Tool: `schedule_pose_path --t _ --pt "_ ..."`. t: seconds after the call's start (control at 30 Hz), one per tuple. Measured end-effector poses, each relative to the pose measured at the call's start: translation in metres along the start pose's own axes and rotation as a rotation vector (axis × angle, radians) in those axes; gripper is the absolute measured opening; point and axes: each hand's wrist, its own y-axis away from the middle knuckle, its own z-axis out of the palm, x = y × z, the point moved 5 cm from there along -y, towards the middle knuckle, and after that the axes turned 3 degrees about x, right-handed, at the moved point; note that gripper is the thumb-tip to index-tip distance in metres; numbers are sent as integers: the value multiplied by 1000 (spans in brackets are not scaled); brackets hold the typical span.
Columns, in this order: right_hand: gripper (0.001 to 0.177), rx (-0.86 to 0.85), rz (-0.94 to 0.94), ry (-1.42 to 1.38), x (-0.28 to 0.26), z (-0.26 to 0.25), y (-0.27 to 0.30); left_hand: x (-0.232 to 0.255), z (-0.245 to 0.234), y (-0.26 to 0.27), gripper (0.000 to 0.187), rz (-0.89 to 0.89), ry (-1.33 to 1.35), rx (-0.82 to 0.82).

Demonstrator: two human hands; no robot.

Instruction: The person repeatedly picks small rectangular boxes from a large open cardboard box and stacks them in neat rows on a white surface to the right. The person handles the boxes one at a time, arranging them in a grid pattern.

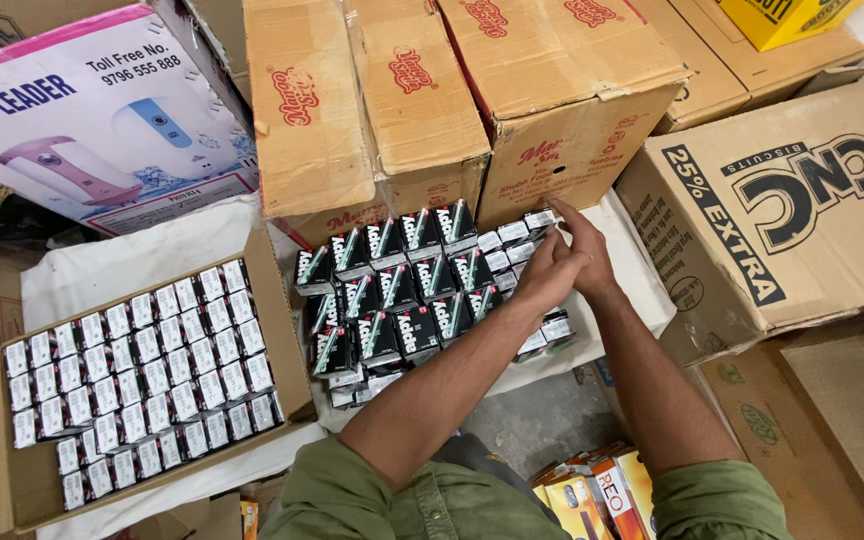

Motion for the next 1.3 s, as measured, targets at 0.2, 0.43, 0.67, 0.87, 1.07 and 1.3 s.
schedule_pose_path --t 0.2,0.43,0.67,0.87,1.07,1.3 --pt "46 31 79 -59 -20 -9 25 18 -15 29 76 228 -43 22" --pt "35 174 -23 -295 -69 -18 67 43 -47 104 73 381 -94 -12" --pt "38 115 -163 -372 -182 1 118 51 -114 175 63 647 -117 -36" --pt "38 4 -257 -381 -262 56 156 48 -206 250 48 718 -154 22" --pt "39 -114 -431 -241 -318 121 179 15 -303 305 40 738 -164 203" --pt "34 -180 -765 -7 -373 221 208 -65 -409 334 35 611 -23 374"
